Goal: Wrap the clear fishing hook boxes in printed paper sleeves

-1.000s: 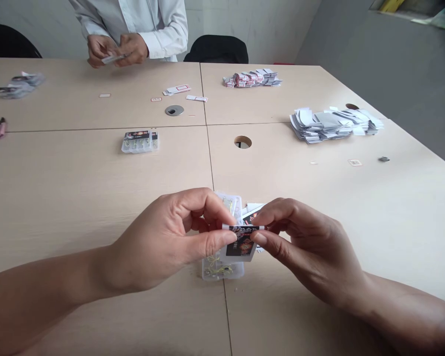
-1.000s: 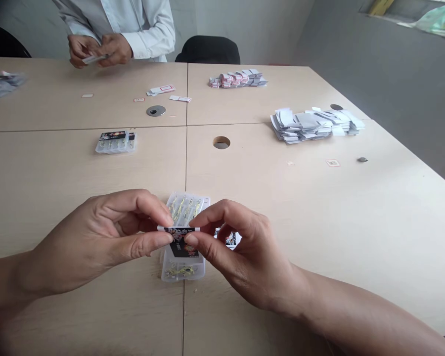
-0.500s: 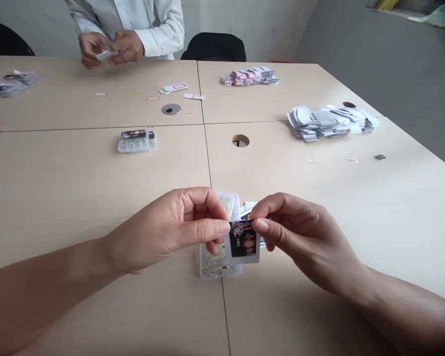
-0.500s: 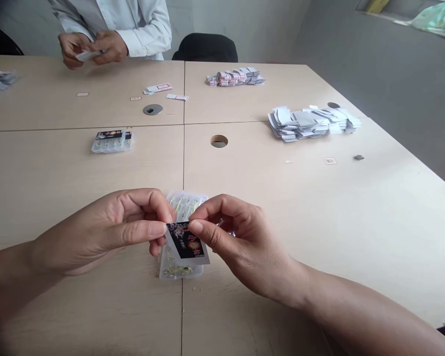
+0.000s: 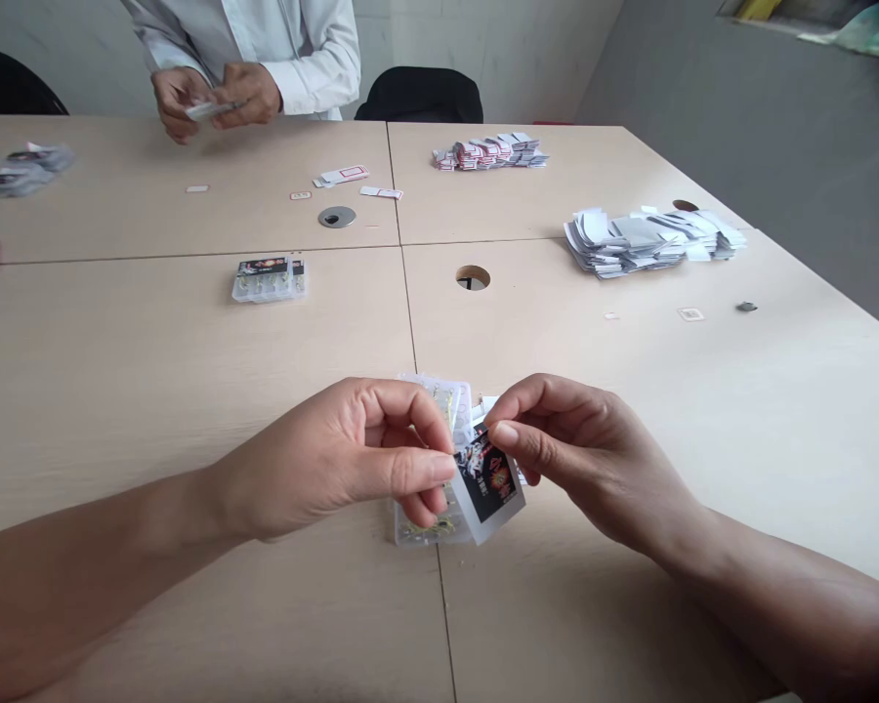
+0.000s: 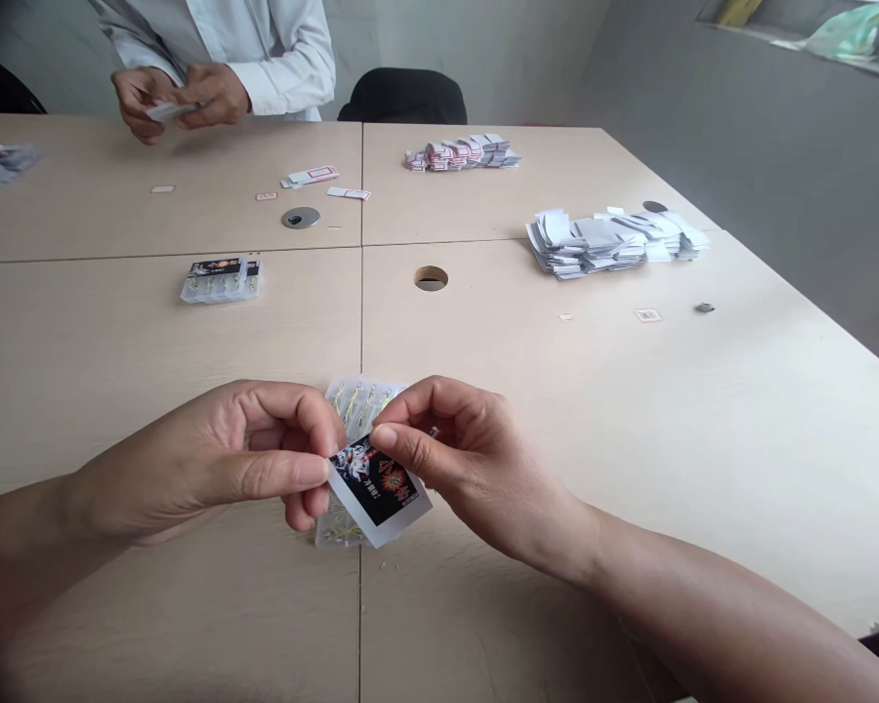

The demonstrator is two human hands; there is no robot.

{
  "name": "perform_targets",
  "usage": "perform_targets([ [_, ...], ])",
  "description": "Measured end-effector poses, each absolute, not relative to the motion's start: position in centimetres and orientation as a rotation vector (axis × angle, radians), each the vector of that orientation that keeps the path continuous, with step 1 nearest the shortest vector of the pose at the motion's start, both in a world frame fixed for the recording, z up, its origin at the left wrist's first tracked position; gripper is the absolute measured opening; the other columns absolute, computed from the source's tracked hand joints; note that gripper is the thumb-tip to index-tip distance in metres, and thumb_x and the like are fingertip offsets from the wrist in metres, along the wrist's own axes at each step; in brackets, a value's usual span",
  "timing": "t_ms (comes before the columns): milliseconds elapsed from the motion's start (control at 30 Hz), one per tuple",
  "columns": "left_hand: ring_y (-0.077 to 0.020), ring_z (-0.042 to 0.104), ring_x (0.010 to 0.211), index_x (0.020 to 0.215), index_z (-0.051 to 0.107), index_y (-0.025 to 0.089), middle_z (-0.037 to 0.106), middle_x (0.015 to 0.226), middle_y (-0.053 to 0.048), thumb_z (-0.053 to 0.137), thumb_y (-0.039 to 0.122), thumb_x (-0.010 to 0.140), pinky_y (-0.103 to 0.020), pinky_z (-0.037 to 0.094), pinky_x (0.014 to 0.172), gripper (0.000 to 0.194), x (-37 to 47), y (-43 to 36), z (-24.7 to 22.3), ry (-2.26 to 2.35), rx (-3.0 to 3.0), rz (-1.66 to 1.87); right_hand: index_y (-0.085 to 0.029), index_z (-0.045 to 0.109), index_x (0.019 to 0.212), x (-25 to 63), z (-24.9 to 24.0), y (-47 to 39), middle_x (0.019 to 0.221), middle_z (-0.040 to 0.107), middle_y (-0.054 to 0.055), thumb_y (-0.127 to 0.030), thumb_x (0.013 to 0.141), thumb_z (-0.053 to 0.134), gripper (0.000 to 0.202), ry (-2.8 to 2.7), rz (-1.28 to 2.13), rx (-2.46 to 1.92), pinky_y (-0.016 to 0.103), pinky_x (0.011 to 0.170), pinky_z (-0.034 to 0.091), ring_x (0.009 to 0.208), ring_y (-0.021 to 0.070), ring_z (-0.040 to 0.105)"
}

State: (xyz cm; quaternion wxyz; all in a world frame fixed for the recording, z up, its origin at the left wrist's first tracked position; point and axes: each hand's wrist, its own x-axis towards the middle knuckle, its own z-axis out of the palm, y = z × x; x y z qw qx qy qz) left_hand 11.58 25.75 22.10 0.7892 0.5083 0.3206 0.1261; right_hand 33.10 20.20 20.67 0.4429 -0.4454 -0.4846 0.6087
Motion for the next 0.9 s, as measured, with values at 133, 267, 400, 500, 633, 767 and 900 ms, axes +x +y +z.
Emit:
perform_targets([
  [133, -0.0093, 0.074, 0.074, 0.081, 0.070, 0.017, 0.077, 0.078, 0.001, 0.076, 0.020, 0.090, -0.016, 0.063, 0.070, 0.011, 11.8, 25.4, 21.6, 0.676, 1.045, 0.340, -0.022, 0.060, 0.085, 33.0, 20.1, 20.0, 0.075, 0.063, -0.003, -0.026, 0.089, 0.073, 0.015, -1.365, 1.165, -1.188, 0.024, 0.055, 0.054, 0.063, 0.0106, 0.064],
  [267, -0.0101, 0.075, 0.079, 0.084, 0.071, 0.018, 0.076, 0.080, 0.002, 0.077, 0.022, 0.089, -0.017, 0.063, 0.075, 0.009, 12.0, 25.1, 21.3, 0.701, 1.063, 0.428, -0.022, 0.057, 0.082, 32.9, 19.6, 19.5, 0.079, 0.059, -0.003, -0.008, 0.088, 0.069, 0.019, -1.715, 0.613, -1.180, 0.020, 0.053, 0.048, 0.063, 0.0072, 0.056],
  [400, -0.0062, 0.071, 0.077, 0.083, 0.073, 0.019, 0.073, 0.081, 0.004, 0.078, 0.018, 0.087, -0.013, 0.059, 0.074, 0.008, 12.2, 24.5, 21.3, 0.691, 1.167, 0.516, -0.019, 0.062, 0.093, 32.9, 19.4, 19.2, 0.085, 0.065, 0.001, -0.008, 0.092, 0.066, 0.011, -1.856, 0.546, -1.033, 0.022, 0.063, 0.054, 0.075, 0.0101, 0.063],
  [500, -0.0039, 0.066, 0.072, 0.081, 0.074, 0.019, 0.071, 0.080, 0.005, 0.078, 0.010, 0.085, -0.009, 0.055, 0.068, 0.011, 12.3, 24.2, 21.3, 0.662, 1.262, 0.603, -0.015, 0.065, 0.097, 33.0, 19.4, 19.1, 0.090, 0.069, 0.005, -0.013, 0.095, 0.066, 0.003, -1.864, 0.582, -0.955, 0.024, 0.069, 0.056, 0.081, 0.0115, 0.067],
  [633, -0.0065, 0.067, 0.073, 0.081, 0.075, 0.020, 0.072, 0.080, 0.004, 0.078, 0.010, 0.083, -0.011, 0.056, 0.068, 0.011, 12.4, 24.1, 21.0, 0.664, 1.362, 0.636, -0.011, 0.067, 0.095, 33.0, 19.5, 19.2, 0.085, 0.071, 0.005, -0.017, 0.095, 0.067, 0.005, -1.872, 0.622, -0.942, 0.023, 0.067, 0.054, 0.076, 0.0108, 0.067],
  [767, -0.0074, 0.067, 0.073, 0.084, 0.076, 0.020, 0.072, 0.080, 0.003, 0.077, 0.010, 0.083, -0.011, 0.055, 0.067, 0.010, 12.3, 24.2, 20.9, 0.652, 1.517, 0.662, -0.010, 0.067, 0.092, 33.0, 19.7, 19.2, 0.081, 0.072, 0.005, -0.016, 0.094, 0.068, 0.007, -1.866, 0.691, -0.955, 0.020, 0.064, 0.052, 0.071, 0.0092, 0.065],
  [900, -0.0062, 0.066, 0.071, 0.083, 0.076, 0.020, 0.072, 0.078, 0.004, 0.077, 0.010, 0.084, -0.010, 0.053, 0.066, 0.010, 12.1, 24.2, 21.1, 0.651, 1.676, 0.692, -0.009, 0.067, 0.093, 33.0, 19.7, 19.1, 0.081, 0.074, 0.005, -0.014, 0.093, 0.068, 0.005, -1.872, 0.678, -0.968, 0.019, 0.066, 0.052, 0.072, 0.0090, 0.066],
])
